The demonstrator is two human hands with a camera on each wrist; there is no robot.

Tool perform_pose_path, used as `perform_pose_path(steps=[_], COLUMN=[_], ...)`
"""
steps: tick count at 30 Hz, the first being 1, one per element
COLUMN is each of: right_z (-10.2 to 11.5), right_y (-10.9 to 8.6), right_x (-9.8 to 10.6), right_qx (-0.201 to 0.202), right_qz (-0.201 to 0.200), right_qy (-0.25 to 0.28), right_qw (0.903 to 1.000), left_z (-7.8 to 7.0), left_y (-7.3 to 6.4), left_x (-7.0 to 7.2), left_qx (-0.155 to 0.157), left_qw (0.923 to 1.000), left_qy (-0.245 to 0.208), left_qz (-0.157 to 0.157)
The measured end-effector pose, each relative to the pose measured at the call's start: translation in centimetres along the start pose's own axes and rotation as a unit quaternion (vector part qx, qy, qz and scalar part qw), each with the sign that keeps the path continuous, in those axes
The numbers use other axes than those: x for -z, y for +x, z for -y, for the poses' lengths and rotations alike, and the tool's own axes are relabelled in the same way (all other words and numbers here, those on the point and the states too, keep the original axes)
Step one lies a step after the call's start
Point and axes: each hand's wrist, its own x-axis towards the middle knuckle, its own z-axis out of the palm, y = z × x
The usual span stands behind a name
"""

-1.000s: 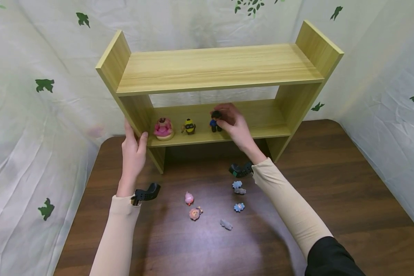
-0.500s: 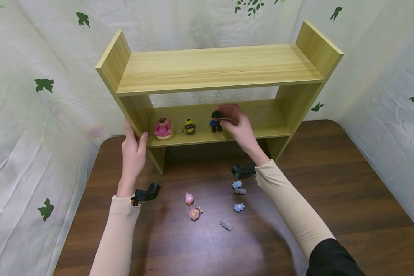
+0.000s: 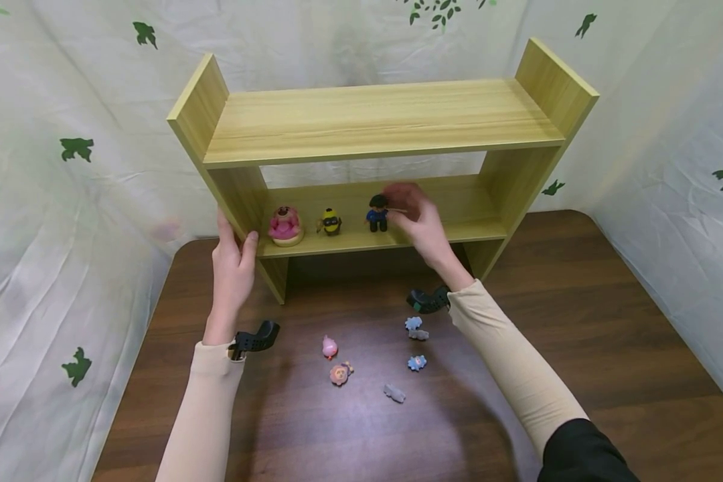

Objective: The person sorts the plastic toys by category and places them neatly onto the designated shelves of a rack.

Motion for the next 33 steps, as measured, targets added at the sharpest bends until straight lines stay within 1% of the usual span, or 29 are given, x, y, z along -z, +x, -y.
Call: perform_pose_path(steps=[8, 15, 19, 21, 24, 29, 33], right_z=[0.0, -2.3, -2.7, -2.7, -2.5, -1.6, -1.2], right_y=[-0.1, 0.4, 0.3, 0.1, -0.2, -1.2, -2.0], right_x=[-0.1, 0.7, 1.2, 1.5, 1.8, 2.4, 2.8], right_qx=[-0.009, -0.005, 0.016, 0.035, 0.053, 0.052, 0.049], right_qz=[0.009, 0.001, -0.007, -0.009, -0.017, -0.031, -0.038], right_qy=[-0.003, 0.000, 0.003, 0.004, 0.010, 0.027, 0.021], right_qw=[0.9999, 1.0000, 0.9998, 0.9993, 0.9984, 0.9978, 0.9979], left_z=[0.0, 0.0, 0.0, 0.0, 0.0, 0.0, 0.1], left_y=[0.0, 0.0, 0.0, 0.0, 0.0, 0.0, 0.0], left_x=[-0.1, -0.1, -0.1, -0.1, -0.1, 0.0, 0.0], left_qx=[-0.001, -0.004, -0.005, -0.006, -0.005, -0.004, -0.004], left_qw=[1.0000, 1.0000, 1.0000, 1.0000, 1.0000, 1.0000, 1.0000], left_qy=[0.000, 0.004, 0.003, 0.002, 0.000, 0.000, -0.002], left_qz=[0.000, 0.001, 0.002, 0.002, 0.002, 0.000, 0.000])
